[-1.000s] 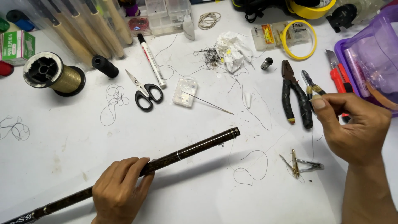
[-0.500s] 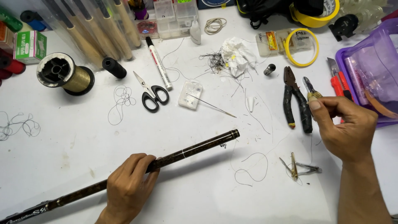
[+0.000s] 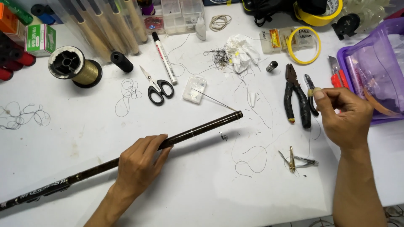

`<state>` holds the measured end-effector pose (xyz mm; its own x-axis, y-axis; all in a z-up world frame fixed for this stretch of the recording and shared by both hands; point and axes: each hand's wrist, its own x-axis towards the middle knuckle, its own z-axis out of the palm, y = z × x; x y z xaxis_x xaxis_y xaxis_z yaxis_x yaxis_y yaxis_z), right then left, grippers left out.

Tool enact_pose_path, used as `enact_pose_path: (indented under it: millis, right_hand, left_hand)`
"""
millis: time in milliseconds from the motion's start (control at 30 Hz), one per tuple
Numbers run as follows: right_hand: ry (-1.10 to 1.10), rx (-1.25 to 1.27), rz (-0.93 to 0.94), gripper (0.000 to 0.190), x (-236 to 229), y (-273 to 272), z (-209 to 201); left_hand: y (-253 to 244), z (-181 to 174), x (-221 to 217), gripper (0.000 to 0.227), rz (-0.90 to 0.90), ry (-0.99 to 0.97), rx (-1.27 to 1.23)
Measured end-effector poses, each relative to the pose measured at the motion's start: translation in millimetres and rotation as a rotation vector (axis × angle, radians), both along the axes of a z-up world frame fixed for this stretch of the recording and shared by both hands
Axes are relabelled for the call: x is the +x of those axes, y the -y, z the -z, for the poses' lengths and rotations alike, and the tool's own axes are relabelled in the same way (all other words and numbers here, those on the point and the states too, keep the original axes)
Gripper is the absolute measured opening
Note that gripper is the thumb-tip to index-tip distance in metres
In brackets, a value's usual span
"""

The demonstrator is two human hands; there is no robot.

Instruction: The person works on a black fishing rod, using a thin metal tool to adjust the tip and then using tweezers to insert small metal components into the rod's opening. The person handles the rod and tools on a white workbench cluttered with various items.

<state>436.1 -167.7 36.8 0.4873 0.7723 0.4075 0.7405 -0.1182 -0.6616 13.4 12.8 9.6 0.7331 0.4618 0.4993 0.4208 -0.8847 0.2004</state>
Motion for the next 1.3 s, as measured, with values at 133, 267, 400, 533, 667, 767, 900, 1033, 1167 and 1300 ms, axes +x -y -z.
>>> enact_pose_path:
  millis: [133, 267, 400, 533, 667, 767, 900, 1033, 1167, 1300]
  right_hand:
    - [-0.018, 0.010, -0.026, 0.014, -5.7, -1.6, -2.0]
    - [0.035, -0.013, -0.035, 0.016, -6.0, -1.2, -4.1]
    - [0.076, -0.024, -0.049, 0.015, -8.8, -1.7, -7.0]
    - [0.065, -0.030, -0.066, 0.018, -11.4, -2.7, -8.5]
    - [0.064, -0.026, -0.076, 0.016, -12.1, -3.2, -7.8]
    - [0.046, -0.018, -0.093, 0.016, -12.2, -3.4, -8.5]
    - [0.022, -0.025, -0.049, 0.017, -8.4, -1.4, -9.5]
    - [0.048, 0.006, -0.034, 0.016, 2.7, 0.5, -7.0]
    - [-0.015, -0.010, -0.025, 0.018, 1.6, -0.9, -10.6]
    - [-0.247, -0.067, -0.073, 0.016, -16.9, -8.4, -17.6]
  left_hand:
    - [-1.7, -1.1, 5.1, 0.021, 0.026, 0.008, -0.032]
    - [-3.3, 9.1, 7.1, 0.022, 0.010, 0.002, -0.044]
    - [0.8, 15.7, 7.1, 0.022, -0.002, -0.050, -0.065]
    - [3.2, 27.5, 4.3, 0.032, -0.033, -0.100, -0.038]
    - [4.0, 23.4, 7.6, 0.016, -0.010, -0.087, -0.010]
    - [3.1, 19.3, 9.5, 0.016, 0.009, -0.100, -0.009]
    - [0.8, 14.2, 14.3, 0.015, 0.032, -0.078, -0.071]
    - [-5.4, 10.6, 21.4, 0.019, 0.045, -0.101, -0.015]
    - [-5.4, 0.8, 30.5, 0.018, 0.043, -0.098, -0.009]
    - [-3.4, -2.7, 32.5, 0.019, 0.100, -0.069, -0.102]
